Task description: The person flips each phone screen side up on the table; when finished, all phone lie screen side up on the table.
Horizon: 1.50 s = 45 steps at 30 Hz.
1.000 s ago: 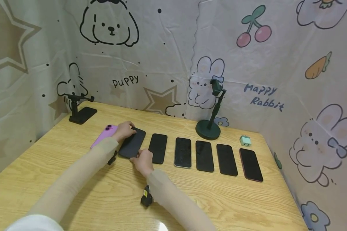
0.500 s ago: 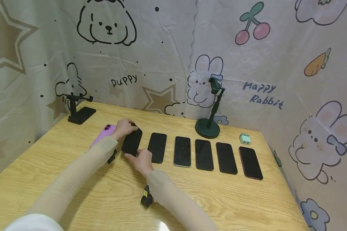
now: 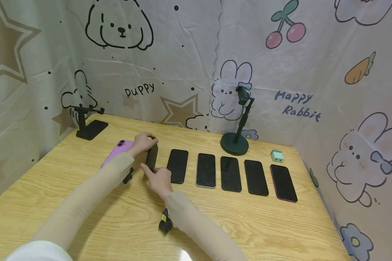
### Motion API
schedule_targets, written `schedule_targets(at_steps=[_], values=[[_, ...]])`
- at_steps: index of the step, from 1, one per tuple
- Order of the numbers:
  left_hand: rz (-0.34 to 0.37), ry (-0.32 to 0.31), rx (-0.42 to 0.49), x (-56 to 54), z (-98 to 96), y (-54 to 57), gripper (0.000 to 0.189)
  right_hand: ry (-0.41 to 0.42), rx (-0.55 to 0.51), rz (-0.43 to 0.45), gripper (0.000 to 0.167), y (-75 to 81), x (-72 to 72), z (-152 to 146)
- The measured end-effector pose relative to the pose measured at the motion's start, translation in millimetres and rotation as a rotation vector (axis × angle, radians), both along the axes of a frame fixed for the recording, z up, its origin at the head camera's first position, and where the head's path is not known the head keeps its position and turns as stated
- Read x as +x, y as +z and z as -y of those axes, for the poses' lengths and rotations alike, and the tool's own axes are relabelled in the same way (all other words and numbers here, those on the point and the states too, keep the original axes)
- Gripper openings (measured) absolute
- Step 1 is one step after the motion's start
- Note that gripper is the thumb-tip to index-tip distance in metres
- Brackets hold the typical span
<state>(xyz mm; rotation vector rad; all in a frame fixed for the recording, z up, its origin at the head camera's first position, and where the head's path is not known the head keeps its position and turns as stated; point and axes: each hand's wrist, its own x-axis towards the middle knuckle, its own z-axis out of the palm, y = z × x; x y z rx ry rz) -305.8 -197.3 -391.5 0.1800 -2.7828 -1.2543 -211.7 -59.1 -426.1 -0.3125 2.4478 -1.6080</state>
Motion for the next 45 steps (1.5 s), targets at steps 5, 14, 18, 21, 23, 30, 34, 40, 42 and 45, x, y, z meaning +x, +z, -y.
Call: schedule_targets(at_steps=[5,14,18,21,23,30,34,40,42,45], values=[[0.107,-0.037,0.137,-0.4,3.3,-3.9,0.050,-0.006,-0.024,-0.003,0.073,1.2,0.0,-1],[0.310,-0.218,0.410,-3.4,12.8,-15.7,0.058,-0.015,-0.059,0.027,0.070,-1.6,-1.7,-1],[0.341,-0.244,0.471,-6.1,15.2,-18.0,0.056,-0.016,-0.066,0.018,0.067,-2.9,-2.7,-2],[0.338,-0.254,0.463,-7.3,16.7,-18.9,0.055,-0.016,-0.064,-0.001,0.064,-3.3,-2.8,-2],[0.336,-0.266,0.450,-7.5,18.1,-19.7,0.055,-0.014,-0.064,-0.008,0.063,-3.9,-2.3,-3],[0.308,-0.324,0.390,-5.9,19.7,-18.9,0.057,0.007,-0.085,-0.039,0.058,-3.3,-0.5,-4],[0.283,-0.303,0.340,-1.9,19.2,-15.1,0.057,0.019,-0.074,-0.068,0.057,-4.5,1.1,-3],[0.276,-0.276,0.318,0.1,20.9,-10.5,0.058,0.048,-0.078,-0.094,0.052,-4.8,2.3,-4],[0.278,-0.256,0.303,1.2,21.2,-9.2,0.059,0.052,-0.083,-0.097,0.050,-5.0,3.3,-5],[0.284,-0.221,0.298,3.0,21.0,-8.3,0.056,0.037,-0.096,-0.093,0.047,-4.5,4.1,-4]])
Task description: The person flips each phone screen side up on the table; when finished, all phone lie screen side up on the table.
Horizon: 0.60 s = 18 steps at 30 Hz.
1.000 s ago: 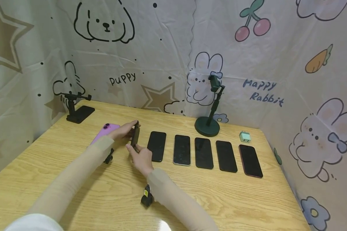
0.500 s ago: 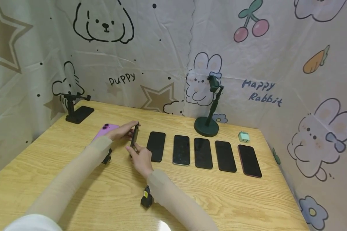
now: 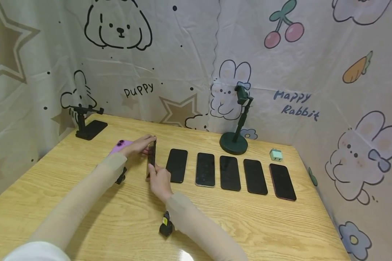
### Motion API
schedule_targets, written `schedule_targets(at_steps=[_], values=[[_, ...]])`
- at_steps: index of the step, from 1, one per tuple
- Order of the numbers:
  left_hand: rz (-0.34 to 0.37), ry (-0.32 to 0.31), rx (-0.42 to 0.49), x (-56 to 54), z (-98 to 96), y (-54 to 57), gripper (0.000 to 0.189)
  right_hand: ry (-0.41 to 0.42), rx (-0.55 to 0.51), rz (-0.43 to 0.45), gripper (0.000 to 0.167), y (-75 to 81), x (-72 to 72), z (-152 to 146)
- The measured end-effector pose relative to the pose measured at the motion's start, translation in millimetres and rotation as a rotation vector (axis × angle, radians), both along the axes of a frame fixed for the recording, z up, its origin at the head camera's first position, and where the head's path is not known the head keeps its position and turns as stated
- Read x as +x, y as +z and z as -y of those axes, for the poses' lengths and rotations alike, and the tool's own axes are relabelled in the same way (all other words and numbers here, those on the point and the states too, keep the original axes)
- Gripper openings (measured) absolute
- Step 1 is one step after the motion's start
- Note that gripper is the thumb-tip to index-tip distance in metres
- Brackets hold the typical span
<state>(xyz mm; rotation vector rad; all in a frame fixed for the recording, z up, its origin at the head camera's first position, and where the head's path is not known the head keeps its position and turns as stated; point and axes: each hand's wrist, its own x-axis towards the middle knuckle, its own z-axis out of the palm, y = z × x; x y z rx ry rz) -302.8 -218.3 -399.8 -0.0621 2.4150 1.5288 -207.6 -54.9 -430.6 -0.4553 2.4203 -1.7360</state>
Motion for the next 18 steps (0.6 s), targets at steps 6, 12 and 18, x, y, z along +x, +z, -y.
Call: schedule_targets(at_steps=[6,12,18], values=[[0.005,0.062,-0.021,2.4,-1.3,-1.3,0.049,-0.042,0.044,0.012,0.040,-0.5,-0.1,2.2],[0.005,0.103,-0.009,-0.9,-1.1,-6.4,0.051,-0.043,0.103,-0.013,0.030,0.1,-1.1,2.8],[-0.061,0.083,-0.076,-0.1,-2.9,-7.5,0.054,-0.062,0.094,0.000,0.022,1.9,-2.8,1.8]])
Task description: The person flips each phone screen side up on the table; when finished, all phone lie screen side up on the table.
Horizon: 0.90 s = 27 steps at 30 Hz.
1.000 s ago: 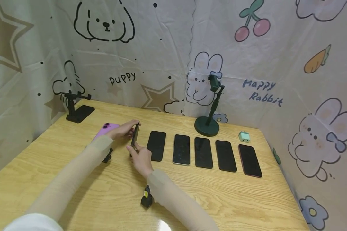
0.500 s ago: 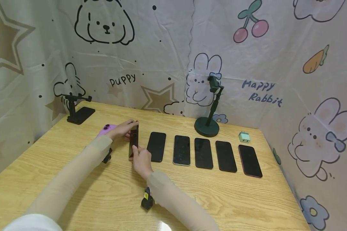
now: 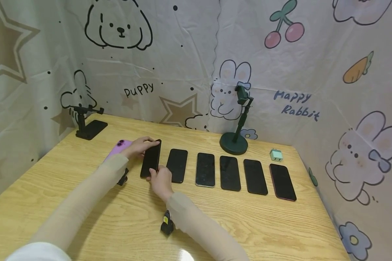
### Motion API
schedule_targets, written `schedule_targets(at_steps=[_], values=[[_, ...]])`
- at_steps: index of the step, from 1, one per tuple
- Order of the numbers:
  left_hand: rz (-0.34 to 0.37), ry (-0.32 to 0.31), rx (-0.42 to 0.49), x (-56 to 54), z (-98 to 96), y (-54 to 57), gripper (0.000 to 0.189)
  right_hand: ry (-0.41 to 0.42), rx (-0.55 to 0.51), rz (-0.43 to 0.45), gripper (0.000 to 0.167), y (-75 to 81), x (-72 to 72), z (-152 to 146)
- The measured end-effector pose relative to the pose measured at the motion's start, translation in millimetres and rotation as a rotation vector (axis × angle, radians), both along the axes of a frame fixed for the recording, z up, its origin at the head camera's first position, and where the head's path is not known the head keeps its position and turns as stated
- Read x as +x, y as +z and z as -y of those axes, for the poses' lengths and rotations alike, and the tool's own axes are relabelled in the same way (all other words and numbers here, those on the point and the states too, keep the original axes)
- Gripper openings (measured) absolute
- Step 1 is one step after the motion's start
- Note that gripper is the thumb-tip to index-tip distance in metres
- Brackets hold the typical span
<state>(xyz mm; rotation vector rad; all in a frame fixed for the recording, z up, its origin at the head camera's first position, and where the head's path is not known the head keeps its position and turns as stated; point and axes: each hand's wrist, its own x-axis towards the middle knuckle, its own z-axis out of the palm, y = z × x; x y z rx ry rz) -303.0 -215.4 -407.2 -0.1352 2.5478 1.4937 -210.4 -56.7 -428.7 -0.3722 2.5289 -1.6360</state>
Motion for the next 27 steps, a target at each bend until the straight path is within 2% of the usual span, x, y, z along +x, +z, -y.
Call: schedule_targets(at_steps=[7,11,13,17,23,27], values=[[-0.031,0.057,-0.072,6.7,1.0,-0.1,0.048,-0.011,0.037,0.027,0.017,0.6,-1.3,-1.2],[-0.088,0.070,-0.164,6.8,2.6,-1.7,0.044,0.009,0.028,0.063,0.017,-0.7,-1.8,-1.8],[-0.120,0.074,-0.204,6.4,3.1,-2.0,0.041,0.018,0.038,0.059,0.018,-0.9,-2.0,-1.9],[-0.157,0.074,-0.248,5.1,3.9,-2.0,0.037,0.025,0.092,0.029,0.007,-0.6,-2.1,-1.9],[-0.165,0.070,-0.256,3.1,5.3,-2.1,0.034,0.022,0.093,0.027,0.049,0.2,-0.7,-1.0],[-0.154,0.074,-0.246,1.5,4.6,-2.6,0.036,0.003,0.110,0.010,0.054,-0.5,-0.9,-0.4]])
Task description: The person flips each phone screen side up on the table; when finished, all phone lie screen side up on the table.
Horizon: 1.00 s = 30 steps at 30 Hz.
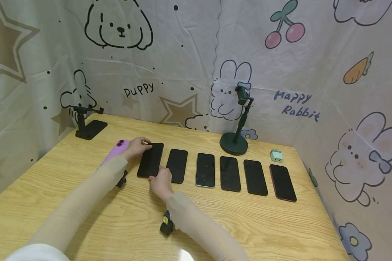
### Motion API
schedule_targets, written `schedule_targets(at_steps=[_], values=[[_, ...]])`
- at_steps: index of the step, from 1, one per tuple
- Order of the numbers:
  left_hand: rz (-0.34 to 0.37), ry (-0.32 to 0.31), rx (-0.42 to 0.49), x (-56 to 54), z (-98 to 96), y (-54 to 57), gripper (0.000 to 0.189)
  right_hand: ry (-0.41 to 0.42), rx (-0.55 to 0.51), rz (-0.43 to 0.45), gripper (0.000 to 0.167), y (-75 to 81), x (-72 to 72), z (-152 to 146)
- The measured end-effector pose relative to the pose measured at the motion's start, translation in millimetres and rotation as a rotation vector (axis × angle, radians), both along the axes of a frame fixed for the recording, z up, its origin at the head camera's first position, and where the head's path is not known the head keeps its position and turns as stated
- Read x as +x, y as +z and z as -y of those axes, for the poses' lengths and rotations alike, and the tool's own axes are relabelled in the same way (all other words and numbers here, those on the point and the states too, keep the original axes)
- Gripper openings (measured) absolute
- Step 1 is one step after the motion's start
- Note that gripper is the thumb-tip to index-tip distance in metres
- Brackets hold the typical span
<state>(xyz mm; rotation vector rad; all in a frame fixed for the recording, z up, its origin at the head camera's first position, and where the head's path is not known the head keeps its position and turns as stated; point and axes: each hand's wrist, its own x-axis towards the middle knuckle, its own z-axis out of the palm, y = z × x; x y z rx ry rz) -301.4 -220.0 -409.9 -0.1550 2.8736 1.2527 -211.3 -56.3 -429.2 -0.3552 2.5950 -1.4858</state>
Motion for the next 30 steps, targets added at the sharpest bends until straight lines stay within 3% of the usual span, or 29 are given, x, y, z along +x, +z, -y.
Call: schedule_targets(at_steps=[10,16,19,24,30], values=[[-0.019,0.029,0.023,0.4,-1.4,2.6,0.040,-0.047,0.094,-0.039,0.055,-0.4,-0.1,2.2],[-0.018,0.032,0.037,4.2,-3.5,5.1,0.038,0.002,-0.026,0.059,0.044,-0.3,0.4,0.1],[-0.018,0.032,0.035,5.0,-4.3,5.6,0.037,0.010,-0.087,0.119,0.047,-0.2,1.5,0.9],[-0.041,0.037,0.031,6.4,-4.5,6.6,0.036,0.006,-0.035,0.102,0.056,-0.2,3.5,2.4],[-0.050,0.053,0.031,8.1,-3.1,5.0,0.033,0.007,-0.032,0.101,0.052,0.0,5.6,2.7]])
